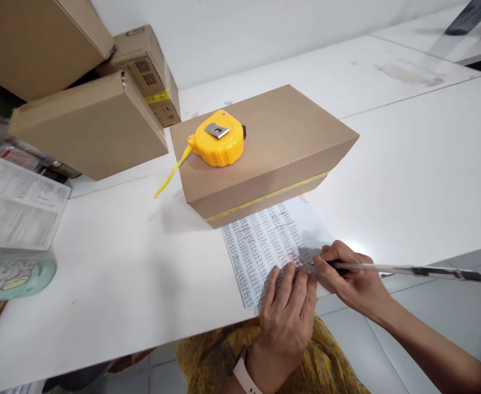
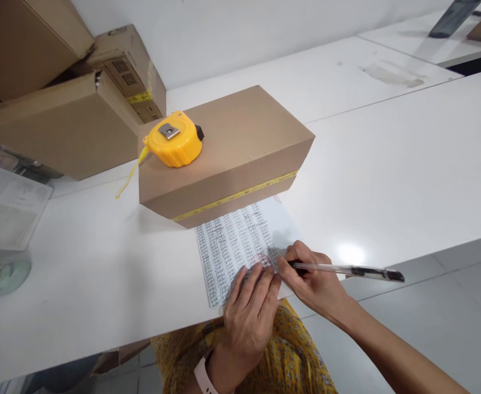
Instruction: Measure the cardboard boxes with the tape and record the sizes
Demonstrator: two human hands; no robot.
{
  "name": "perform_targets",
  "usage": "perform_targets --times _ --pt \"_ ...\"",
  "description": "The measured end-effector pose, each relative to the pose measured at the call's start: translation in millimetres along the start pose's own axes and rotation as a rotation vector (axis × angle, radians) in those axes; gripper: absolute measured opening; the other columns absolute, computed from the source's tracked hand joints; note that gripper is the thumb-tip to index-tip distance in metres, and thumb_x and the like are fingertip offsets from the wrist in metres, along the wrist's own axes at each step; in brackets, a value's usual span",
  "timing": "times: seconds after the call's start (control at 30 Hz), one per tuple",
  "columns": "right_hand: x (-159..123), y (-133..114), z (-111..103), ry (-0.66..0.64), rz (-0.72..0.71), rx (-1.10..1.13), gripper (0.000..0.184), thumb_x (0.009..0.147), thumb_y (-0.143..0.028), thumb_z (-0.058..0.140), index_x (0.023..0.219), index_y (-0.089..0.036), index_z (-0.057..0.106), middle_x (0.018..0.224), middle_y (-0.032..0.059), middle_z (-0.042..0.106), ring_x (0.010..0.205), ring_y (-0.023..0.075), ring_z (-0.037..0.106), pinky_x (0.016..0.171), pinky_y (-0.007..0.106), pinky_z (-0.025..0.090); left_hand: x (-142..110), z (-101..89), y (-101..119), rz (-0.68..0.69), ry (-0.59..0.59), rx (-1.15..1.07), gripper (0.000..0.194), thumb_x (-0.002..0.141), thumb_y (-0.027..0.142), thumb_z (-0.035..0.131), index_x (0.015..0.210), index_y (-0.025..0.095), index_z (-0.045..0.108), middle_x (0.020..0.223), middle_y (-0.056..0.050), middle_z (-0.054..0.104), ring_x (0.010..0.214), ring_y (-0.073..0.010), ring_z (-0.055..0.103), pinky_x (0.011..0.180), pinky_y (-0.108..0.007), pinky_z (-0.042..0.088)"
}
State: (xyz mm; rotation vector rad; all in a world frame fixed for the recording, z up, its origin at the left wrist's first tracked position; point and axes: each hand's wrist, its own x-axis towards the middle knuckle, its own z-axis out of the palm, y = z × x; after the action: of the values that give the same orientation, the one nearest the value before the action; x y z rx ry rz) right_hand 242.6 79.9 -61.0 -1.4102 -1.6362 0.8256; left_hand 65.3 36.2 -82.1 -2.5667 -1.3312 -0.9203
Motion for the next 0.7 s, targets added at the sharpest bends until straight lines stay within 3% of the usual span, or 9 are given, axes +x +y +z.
perform_targets --times 0.2,0.7 --pt "-0.3 -0.8 0.7 -0.020 -0.008 -0.022 0.023 0.094 -0.027 0.062 0.076 -0.025 0.049 0.059 -0.0053 0.049 0.049 0.0099 0.039 0.043 0.024 0.033 1.0 -0.8 0.9 -0.008 -0.006 -0.011 0.033 0.101 0.017 0.052 0.131 0.014 0.066 0.134 -0.001 0.070 0.135 -0.0221 0.056 0.128 -0.042 0.029" --pt "0.2 -1.7 -1.8 -0.014 -0.021 0.000 0.024 0.096 -0.025 0.060 0.077 -0.025 0.047 0.061 -0.0057 0.046 0.049 0.0095 0.036 0.043 0.023 0.030 -0.4 -0.6 0.0 0.004 -0.032 -0.010 0.034 0.102 0.019 0.050 0.131 0.014 0.066 0.140 -0.003 0.066 0.139 -0.0223 0.053 0.127 -0.042 0.031"
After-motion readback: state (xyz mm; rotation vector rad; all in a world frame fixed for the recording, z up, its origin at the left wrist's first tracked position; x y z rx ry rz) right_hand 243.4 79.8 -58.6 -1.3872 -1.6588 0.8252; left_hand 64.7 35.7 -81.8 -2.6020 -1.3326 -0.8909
